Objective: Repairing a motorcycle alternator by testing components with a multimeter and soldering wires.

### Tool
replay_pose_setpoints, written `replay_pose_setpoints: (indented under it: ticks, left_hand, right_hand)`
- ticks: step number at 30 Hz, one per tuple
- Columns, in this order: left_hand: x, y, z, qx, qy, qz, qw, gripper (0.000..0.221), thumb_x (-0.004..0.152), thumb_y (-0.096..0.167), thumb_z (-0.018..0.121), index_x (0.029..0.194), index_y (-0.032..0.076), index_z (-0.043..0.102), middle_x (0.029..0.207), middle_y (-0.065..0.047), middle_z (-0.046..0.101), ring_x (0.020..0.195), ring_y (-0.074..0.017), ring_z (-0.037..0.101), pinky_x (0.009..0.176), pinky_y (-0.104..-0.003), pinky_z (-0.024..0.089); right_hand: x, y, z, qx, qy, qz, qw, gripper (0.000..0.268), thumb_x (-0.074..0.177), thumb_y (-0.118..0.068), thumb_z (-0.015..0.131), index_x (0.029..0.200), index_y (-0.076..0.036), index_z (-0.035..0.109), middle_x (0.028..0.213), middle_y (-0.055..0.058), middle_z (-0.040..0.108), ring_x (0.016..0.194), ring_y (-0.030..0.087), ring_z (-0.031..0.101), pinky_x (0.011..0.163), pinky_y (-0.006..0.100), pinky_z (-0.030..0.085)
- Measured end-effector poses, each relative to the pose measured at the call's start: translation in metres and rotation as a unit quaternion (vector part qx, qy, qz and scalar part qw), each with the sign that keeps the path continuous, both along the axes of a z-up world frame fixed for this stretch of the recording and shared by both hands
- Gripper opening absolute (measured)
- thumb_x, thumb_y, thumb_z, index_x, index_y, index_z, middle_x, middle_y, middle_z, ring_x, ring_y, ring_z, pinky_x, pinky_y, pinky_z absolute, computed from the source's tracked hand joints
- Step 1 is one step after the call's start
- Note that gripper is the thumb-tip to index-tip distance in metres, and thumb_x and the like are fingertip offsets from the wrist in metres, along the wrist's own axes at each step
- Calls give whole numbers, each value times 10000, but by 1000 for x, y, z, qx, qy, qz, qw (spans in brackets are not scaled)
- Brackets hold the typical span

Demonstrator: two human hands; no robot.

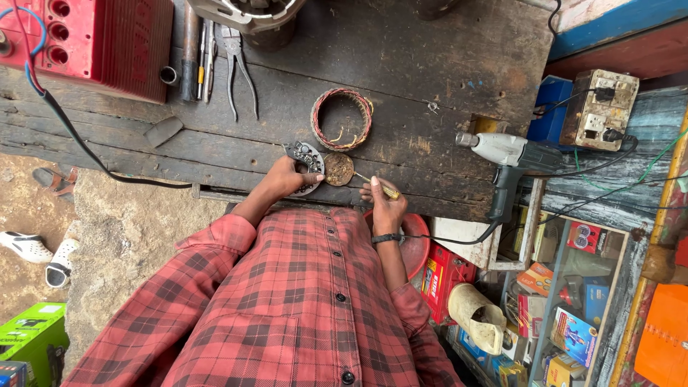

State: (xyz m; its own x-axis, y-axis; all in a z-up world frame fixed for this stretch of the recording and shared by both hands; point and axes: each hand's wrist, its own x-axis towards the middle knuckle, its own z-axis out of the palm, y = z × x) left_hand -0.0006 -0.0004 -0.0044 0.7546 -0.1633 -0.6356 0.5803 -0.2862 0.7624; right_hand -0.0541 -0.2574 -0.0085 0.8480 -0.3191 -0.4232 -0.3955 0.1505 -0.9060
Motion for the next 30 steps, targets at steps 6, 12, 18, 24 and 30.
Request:
replay_pose_setpoints:
  ticks: [6,12,18,24,30]
  left_hand:
    - [0,1,-1,10,-7,-7,1000,331,753,240,896,965,36,744,790,-22,684,718,-140,593,671,-325,486]
    - [0,0,1,13,-6,-3,1000,343,747,244,900,966,41,733,785,-11,665,718,-137,576,671,-322,481]
    - [-1,1,1,5,-10,-2,1000,340,751,235,902,980,46,738,803,-15,673,734,-142,586,686,-322,486]
    - [-1,1,0,-2,-3,4,1000,343,736,222,904,986,56,737,821,-10,699,751,-134,613,703,-310,499]
    - [0,1,5,0,7,-3,1000,339,756,230,900,977,32,736,814,-32,686,743,-147,598,689,-326,489]
  right_hand:
    - [-4,-2,3,33,-3,-10,999,341,947,-190,734,1164,67,680,927,192,764,764,210,755,676,303,619]
    - [-8,-1,-1,28,-28,57,998,335,968,-195,721,1193,52,699,985,181,771,821,213,764,717,308,612]
    - [-12,-5,1,-6,-31,52,998,303,963,-171,728,1174,46,720,994,184,774,833,202,760,720,299,603]
    - [-17,-8,0,-6,-27,48,998,308,946,-148,737,1186,45,721,1010,177,775,840,199,749,728,292,590]
    - [-17,-5,14,35,-22,35,999,319,950,-134,713,1197,67,705,1013,185,772,853,211,749,733,298,571]
